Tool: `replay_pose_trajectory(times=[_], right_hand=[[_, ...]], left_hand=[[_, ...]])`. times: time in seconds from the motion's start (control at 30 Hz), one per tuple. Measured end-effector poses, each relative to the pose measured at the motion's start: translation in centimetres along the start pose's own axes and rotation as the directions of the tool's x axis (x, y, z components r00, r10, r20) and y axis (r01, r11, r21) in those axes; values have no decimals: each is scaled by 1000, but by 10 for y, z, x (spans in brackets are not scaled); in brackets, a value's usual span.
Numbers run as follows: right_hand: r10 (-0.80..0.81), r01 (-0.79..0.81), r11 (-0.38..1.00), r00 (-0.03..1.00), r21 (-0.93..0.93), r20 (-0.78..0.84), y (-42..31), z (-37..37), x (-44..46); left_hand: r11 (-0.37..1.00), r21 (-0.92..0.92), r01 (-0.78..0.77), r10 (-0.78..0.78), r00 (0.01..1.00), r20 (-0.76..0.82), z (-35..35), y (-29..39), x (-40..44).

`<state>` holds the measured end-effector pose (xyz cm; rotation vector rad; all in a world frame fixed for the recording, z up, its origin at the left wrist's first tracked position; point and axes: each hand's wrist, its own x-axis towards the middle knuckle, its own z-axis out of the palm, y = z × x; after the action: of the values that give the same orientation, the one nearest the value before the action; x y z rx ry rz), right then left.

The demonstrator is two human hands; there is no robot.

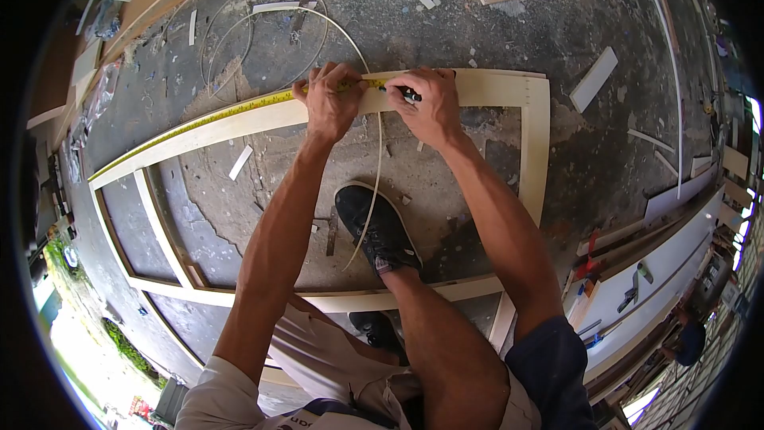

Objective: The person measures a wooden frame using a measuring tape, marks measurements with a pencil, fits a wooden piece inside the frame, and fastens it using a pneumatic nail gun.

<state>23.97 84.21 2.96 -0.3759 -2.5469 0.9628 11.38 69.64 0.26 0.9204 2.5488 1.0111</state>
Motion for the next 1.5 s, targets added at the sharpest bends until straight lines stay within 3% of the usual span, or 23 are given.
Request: replay_pose_trajectory(times=[0.67, 0.73, 0.77, 0.83, 0.9, 1.03, 1.07, 1.3, 1.37, 1.5], right_hand=[[12, -12, 1000, 1000, -21, -1, 6, 4, -4], [125, -117, 964, 992, 240, -16, 9, 5, -4], [118, -110, 963, 993, 244, -17, 10, 3, -4], [78, -54, 994, 952, 90, -295, -6, -8, 0], [-16, -12, 970, 994, -245, -110, -1, -17, -18], [-137, 164, 898, 986, -409, 95, 9, -9, -26], [-150, 177, 887, 984, -427, 96, 11, -7, -25], [-220, 270, 917, 956, -294, 193, 2, -6, -7], [-161, 199, 967, 961, -160, 223, -7, -2, -2], [-93, 108, 992, 974, -64, 205, -25, 5, 5]], left_hand=[[1000, 17, 15, -15, 999, 31, 1, -2, 1], [1000, -13, -7, 7, 1000, 7, 2, -4, 0], [1000, -9, -6, 6, 1000, 0, 2, -4, -1], [999, -16, -27, 27, 999, -48, 4, -4, -3], [997, -34, -71, 68, 994, -86, 2, -7, -6], [985, -58, -161, 144, 962, -232, -2, -16, -14], [984, -76, -161, 143, 969, -203, -9, -18, -17], [981, 93, -173, 191, 950, -249, -65, -74, -37], [947, 172, -272, 302, 935, -187, -82, -88, -44], [923, 296, -244, 308, 932, -192, -101, -102, -49]])
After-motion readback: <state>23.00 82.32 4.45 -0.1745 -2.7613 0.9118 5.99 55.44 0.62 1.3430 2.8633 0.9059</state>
